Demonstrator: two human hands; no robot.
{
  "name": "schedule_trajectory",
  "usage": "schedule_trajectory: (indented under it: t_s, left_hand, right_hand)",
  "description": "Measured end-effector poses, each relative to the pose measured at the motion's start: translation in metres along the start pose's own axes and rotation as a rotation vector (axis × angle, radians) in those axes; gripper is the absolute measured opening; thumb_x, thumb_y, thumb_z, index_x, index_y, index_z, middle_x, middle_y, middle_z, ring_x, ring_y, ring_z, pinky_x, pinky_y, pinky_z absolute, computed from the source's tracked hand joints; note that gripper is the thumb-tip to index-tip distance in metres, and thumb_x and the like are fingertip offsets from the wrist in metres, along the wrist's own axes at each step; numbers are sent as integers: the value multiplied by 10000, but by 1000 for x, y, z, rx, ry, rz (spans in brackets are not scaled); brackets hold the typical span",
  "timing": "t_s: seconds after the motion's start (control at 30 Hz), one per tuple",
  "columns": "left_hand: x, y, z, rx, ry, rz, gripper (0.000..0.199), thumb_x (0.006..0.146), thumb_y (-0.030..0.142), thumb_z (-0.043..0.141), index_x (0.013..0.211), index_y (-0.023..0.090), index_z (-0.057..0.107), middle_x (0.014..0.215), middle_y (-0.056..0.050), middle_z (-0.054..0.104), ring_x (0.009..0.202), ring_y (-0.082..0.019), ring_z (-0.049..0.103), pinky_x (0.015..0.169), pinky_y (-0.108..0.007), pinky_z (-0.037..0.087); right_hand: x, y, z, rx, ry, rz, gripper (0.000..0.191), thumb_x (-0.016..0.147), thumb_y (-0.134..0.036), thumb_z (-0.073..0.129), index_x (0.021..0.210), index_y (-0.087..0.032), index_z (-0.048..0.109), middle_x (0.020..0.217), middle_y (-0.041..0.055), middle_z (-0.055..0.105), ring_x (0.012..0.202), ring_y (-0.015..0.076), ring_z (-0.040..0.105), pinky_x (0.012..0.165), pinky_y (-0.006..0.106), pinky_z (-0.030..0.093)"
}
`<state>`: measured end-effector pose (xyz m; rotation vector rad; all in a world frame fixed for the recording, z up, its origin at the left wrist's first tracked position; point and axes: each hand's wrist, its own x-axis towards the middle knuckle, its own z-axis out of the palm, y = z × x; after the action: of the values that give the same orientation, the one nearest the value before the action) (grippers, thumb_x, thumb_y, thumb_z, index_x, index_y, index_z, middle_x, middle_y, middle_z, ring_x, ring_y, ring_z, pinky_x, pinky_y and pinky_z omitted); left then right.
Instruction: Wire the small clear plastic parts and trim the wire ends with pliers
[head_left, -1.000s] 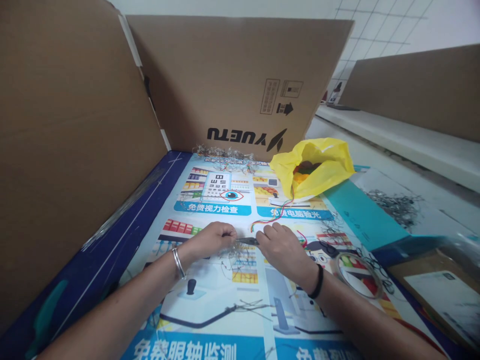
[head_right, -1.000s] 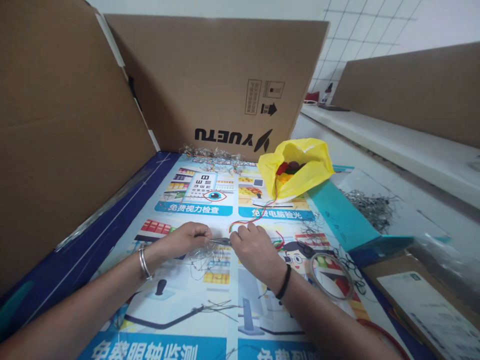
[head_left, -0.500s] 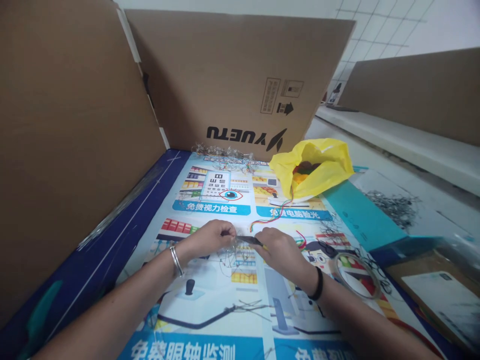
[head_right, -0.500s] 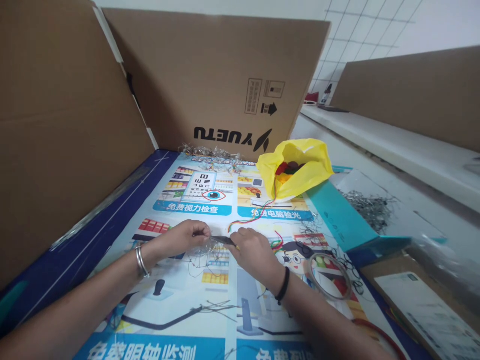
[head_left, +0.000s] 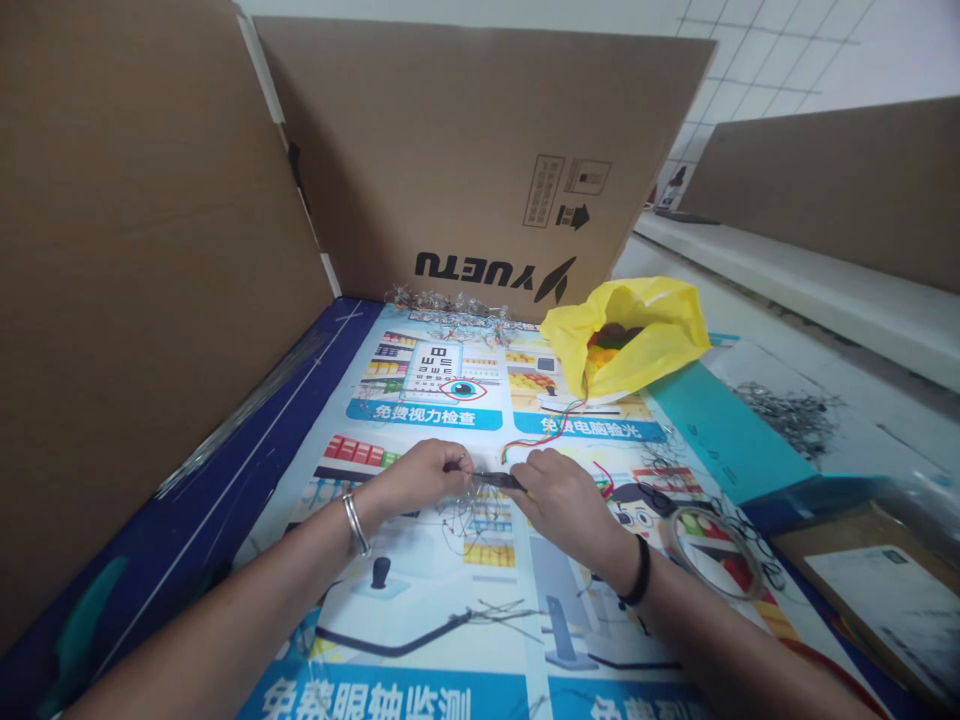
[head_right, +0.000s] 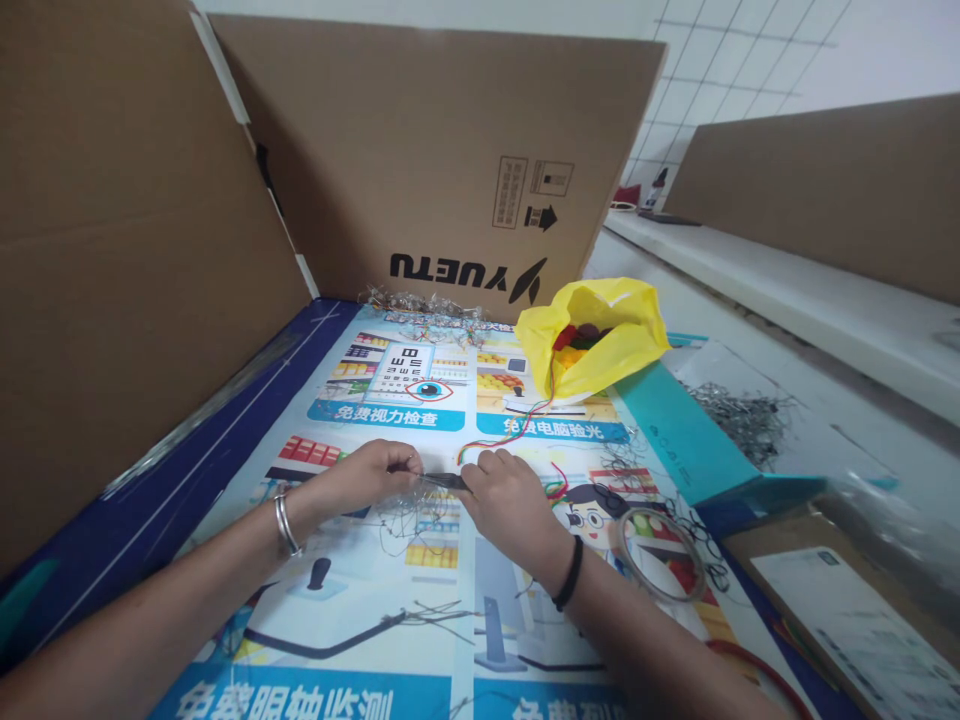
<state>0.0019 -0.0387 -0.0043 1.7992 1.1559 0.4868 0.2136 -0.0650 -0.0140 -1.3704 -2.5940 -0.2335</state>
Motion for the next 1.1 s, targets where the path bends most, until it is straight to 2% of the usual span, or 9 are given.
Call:
schedule_trajectory:
  t_s: [0.47, 0.67, 0.83, 1.0, 1.1]
  left_hand:
    - [0, -1, 7, 17, 91, 12, 75, 673, 206, 483, 652, 153, 532, 582, 43, 462, 542, -78, 390, 494, -179, 281]
    - [-2, 1, 9, -6, 93, 4, 73, 674, 200, 477, 649, 153, 527, 577, 43, 462, 540, -80, 384, 493, -182, 284]
    - [-3, 3, 9, -27, 92, 11, 78, 667, 199, 476, 648, 154, 537, 589, 38, 478, 544, -82, 395, 497, -180, 295]
    - [-1, 2, 8, -116, 58, -9, 77, 666, 232, 491, 648, 160, 512, 545, 54, 424, 482, -70, 347, 463, -183, 268]
    - [0, 0, 6, -178, 33, -32, 87, 672, 248, 503, 654, 163, 499, 528, 61, 390, 461, -64, 324, 449, -183, 244]
  right_hand:
    - [-1, 2, 1, -170, 68, -31, 71, 817, -251, 539, 785, -189, 552, 763, 54, 527, 753, 210, 431, 633, 317, 250]
    - [-1, 2, 0, -162, 29, -39, 28, 805, -196, 547, 780, -185, 552, 752, 49, 544, 738, 206, 443, 620, 315, 254]
    - [-1, 3, 3, -82, -11, -5, 66, 818, -232, 540, 782, -180, 558, 756, 45, 564, 738, 194, 471, 629, 299, 282]
    - [0, 5, 6, 168, -104, 78, 208, 867, -344, 468, 782, -179, 562, 765, 29, 580, 747, 153, 518, 640, 246, 327]
    - [1, 6, 3, 291, -142, 123, 231, 865, -365, 459, 763, -184, 558, 759, 16, 582, 727, 137, 530, 620, 229, 329]
